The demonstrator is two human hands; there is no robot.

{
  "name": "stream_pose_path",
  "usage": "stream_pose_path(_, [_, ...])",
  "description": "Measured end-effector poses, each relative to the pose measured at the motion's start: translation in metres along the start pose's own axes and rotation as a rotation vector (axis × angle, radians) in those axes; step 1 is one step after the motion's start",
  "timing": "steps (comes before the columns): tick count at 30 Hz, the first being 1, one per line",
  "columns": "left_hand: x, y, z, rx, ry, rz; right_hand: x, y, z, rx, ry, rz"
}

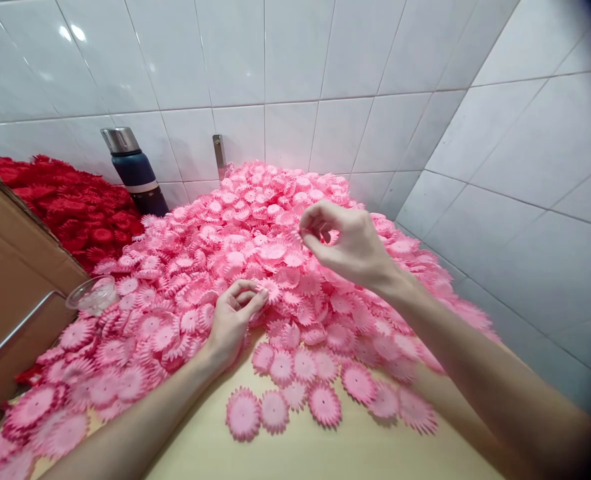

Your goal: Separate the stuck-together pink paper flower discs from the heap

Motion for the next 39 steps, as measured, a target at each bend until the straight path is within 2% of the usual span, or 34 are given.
stream_pose_path(2, [0.0,0.0,-0.001,-0.004,0.006,-0.009,0.0,-0.001,0.007,0.021,-0.093,-0.02])
stream_pose_path(4, [0.0,-0.001,-0.001,-0.01,0.005,-0.011,0.0,0.0,0.005,0.051,-0.089,-0.031])
stream_pose_path(6, [-0.001,-0.002,-0.002,-0.027,0.008,-0.006,-0.001,0.001,-0.003,0.088,-0.005,-0.027])
stream_pose_path(12, [-0.001,-0.002,-0.002,-0.064,0.022,0.01,-0.009,0.006,-0.031,0.137,0.352,0.012])
stream_pose_path(19, [-0.001,-0.006,-0.002,0.065,0.02,-0.082,-0.014,0.015,-0.041,0.183,0.493,0.037])
stream_pose_path(22, [-0.001,-0.006,-0.001,0.056,-0.014,-0.079,-0.012,0.014,-0.038,0.204,0.428,0.018])
stream_pose_path(27, [0.0,-0.004,0.002,0.04,-0.054,-0.057,-0.005,0.008,-0.017,0.113,0.048,0.016])
stream_pose_path(29, [0.0,-0.004,0.002,0.035,-0.059,-0.052,-0.004,0.005,-0.013,0.062,-0.001,-0.027])
stream_pose_path(31, [0.0,-0.005,0.001,0.044,-0.048,-0.066,-0.005,0.002,-0.017,-0.005,0.097,-0.088])
stream_pose_path(33, [-0.001,-0.007,-0.001,0.068,-0.027,-0.099,-0.01,0.001,-0.027,-0.065,0.274,-0.114])
stream_pose_path(36, [-0.001,-0.009,-0.002,0.092,-0.021,-0.142,-0.017,0.004,-0.042,-0.054,0.475,-0.042])
stream_pose_path(39, [-0.001,-0.01,-0.001,0.098,-0.042,-0.16,-0.019,0.008,-0.048,-0.007,0.506,0.03])
Point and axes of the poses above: each hand's wrist, its own x-axis towards the middle knuckle, its own z-axis out of the back of the hand, y = z × x, the point moved 5 cm from there along x, towards the middle knuckle, and after that the axes turned 4 degrees about x, right-handed, at the moved point
